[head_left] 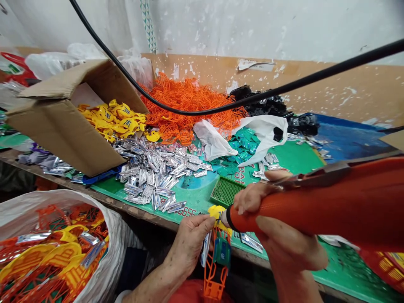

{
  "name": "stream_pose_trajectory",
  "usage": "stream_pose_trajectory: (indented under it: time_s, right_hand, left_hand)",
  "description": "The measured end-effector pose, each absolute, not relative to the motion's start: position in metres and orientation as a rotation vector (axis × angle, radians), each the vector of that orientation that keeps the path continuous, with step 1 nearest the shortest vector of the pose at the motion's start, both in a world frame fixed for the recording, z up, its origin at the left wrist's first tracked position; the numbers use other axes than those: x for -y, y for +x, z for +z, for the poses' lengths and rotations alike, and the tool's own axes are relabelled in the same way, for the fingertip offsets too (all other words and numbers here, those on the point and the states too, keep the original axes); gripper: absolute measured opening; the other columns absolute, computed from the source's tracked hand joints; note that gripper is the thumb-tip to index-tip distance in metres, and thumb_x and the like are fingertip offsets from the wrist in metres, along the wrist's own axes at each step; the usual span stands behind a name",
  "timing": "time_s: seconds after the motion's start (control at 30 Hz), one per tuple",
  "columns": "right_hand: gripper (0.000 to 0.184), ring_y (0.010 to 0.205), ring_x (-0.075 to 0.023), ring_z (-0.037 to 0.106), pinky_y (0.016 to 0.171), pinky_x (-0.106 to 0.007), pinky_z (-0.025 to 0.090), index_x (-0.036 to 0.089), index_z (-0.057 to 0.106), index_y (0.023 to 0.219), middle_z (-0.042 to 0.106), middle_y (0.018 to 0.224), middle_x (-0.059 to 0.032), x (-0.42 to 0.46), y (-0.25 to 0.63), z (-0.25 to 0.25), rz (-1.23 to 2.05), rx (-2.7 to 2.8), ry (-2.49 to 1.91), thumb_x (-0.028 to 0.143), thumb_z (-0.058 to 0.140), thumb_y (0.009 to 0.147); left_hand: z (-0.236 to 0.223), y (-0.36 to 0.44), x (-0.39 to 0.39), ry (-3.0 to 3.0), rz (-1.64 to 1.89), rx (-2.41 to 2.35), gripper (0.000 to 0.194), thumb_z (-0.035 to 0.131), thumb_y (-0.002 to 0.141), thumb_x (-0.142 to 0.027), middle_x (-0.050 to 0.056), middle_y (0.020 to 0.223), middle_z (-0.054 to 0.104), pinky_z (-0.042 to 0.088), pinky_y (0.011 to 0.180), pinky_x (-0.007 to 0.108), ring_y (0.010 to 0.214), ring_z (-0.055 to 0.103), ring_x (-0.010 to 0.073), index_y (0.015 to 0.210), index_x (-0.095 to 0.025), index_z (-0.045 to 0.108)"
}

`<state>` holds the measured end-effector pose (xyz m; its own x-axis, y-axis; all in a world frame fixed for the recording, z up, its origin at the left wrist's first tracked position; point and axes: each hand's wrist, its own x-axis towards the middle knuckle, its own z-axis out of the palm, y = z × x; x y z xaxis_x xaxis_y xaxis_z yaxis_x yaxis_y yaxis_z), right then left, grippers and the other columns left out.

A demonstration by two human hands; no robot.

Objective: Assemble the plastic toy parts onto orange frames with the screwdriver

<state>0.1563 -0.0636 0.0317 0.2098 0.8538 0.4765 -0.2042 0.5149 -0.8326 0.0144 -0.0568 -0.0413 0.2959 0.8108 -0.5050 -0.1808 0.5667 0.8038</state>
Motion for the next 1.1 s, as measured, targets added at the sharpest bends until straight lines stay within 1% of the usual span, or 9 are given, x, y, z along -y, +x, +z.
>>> stream_pose_trajectory:
  time_s: [0.2, 0.33, 0.47, 0.63, 0.73, 0.9, 1.0, 1.1]
  right_hand:
    - [0.041, 0.060, -0.0149, 0.059, 0.066, -0.035, 0.049, 0.030, 0.057, 0.108, 0.064, 0.069, 0.0061, 0.064, 0.153, 0.031, 0.829, 1.100, -0.691, 0.023, 0.074, 0.072]
    - [0.043, 0.058, -0.0142, 0.058, 0.064, -0.034, 0.049, 0.029, 0.055, 0.105, 0.064, 0.067, 0.0069, 0.062, 0.149, 0.031, 0.854, 1.039, -0.682, 0.015, 0.071, 0.068]
    - [0.043, 0.058, -0.0143, 0.057, 0.063, -0.034, 0.049, 0.027, 0.055, 0.101, 0.063, 0.065, 0.0071, 0.060, 0.146, 0.030, 0.874, 0.987, -0.688, 0.011, 0.067, 0.063]
    - [0.042, 0.059, -0.0128, 0.057, 0.063, -0.031, 0.048, 0.028, 0.057, 0.100, 0.065, 0.066, 0.0074, 0.062, 0.147, 0.027, 0.931, 0.970, -0.620, 0.010, 0.066, 0.063]
    - [0.044, 0.061, -0.0122, 0.057, 0.065, -0.031, 0.048, 0.029, 0.058, 0.103, 0.065, 0.068, 0.0077, 0.064, 0.147, 0.026, 0.918, 0.970, -0.602, 0.008, 0.066, 0.065]
    - [0.048, 0.061, -0.0123, 0.058, 0.066, -0.031, 0.049, 0.029, 0.059, 0.106, 0.065, 0.069, 0.0067, 0.068, 0.149, 0.036, 0.912, 0.956, -0.571, 0.006, 0.067, 0.065]
    - [0.050, 0.060, -0.0133, 0.059, 0.063, -0.031, 0.051, 0.027, 0.059, 0.112, 0.064, 0.069, 0.0046, 0.070, 0.153, 0.045, 0.917, 0.942, -0.525, 0.008, 0.066, 0.066]
    - [0.046, 0.061, -0.0136, 0.058, 0.064, -0.032, 0.051, 0.025, 0.061, 0.111, 0.064, 0.069, 0.0027, 0.072, 0.161, 0.051, 0.885, 0.928, -0.500, 0.010, 0.065, 0.068]
  left_hand:
    - [-0.040, 0.012, 0.058, 0.720, 0.762, -1.074, 0.048, 0.080, 0.057, -0.058, -0.001, 0.046, 0.055, 0.033, 0.039, 0.019, 0.039, 0.045, 0.0082, 0.061, -0.013, 0.066]
    - [-0.044, 0.011, 0.058, 0.682, 0.790, -1.058, 0.046, 0.081, 0.056, -0.056, -0.002, 0.046, 0.053, 0.032, 0.039, 0.019, 0.039, 0.042, 0.0074, 0.061, -0.013, 0.065]
    - [-0.049, 0.009, 0.058, 0.651, 0.803, -1.042, 0.043, 0.081, 0.058, -0.052, -0.001, 0.049, 0.056, 0.033, 0.040, 0.019, 0.040, 0.041, 0.0068, 0.066, -0.012, 0.067]
    - [-0.052, 0.007, 0.059, 0.656, 0.796, -1.021, 0.041, 0.081, 0.061, -0.048, 0.000, 0.052, 0.059, 0.033, 0.040, 0.018, 0.041, 0.042, 0.0062, 0.072, -0.010, 0.070]
    - [-0.047, 0.006, 0.061, 0.646, 0.801, -1.017, 0.043, 0.083, 0.059, -0.048, 0.002, 0.054, 0.062, 0.035, 0.040, 0.018, 0.041, 0.045, 0.0068, 0.072, -0.009, 0.071]
    - [-0.031, 0.005, 0.062, 0.601, 0.787, -0.945, 0.044, 0.087, 0.053, -0.046, 0.005, 0.058, 0.068, 0.044, 0.046, 0.019, 0.048, 0.056, 0.0109, 0.070, -0.009, 0.072]
    - [-0.029, 0.005, 0.062, 0.587, 0.768, -0.899, 0.041, 0.088, 0.053, -0.043, 0.006, 0.059, 0.069, 0.047, 0.049, 0.021, 0.049, 0.059, 0.0118, 0.070, -0.009, 0.072]
    - [-0.033, 0.002, 0.062, 0.576, 0.730, -0.862, 0.039, 0.087, 0.057, -0.041, 0.007, 0.063, 0.071, 0.048, 0.049, 0.020, 0.049, 0.060, 0.0116, 0.073, -0.008, 0.074]
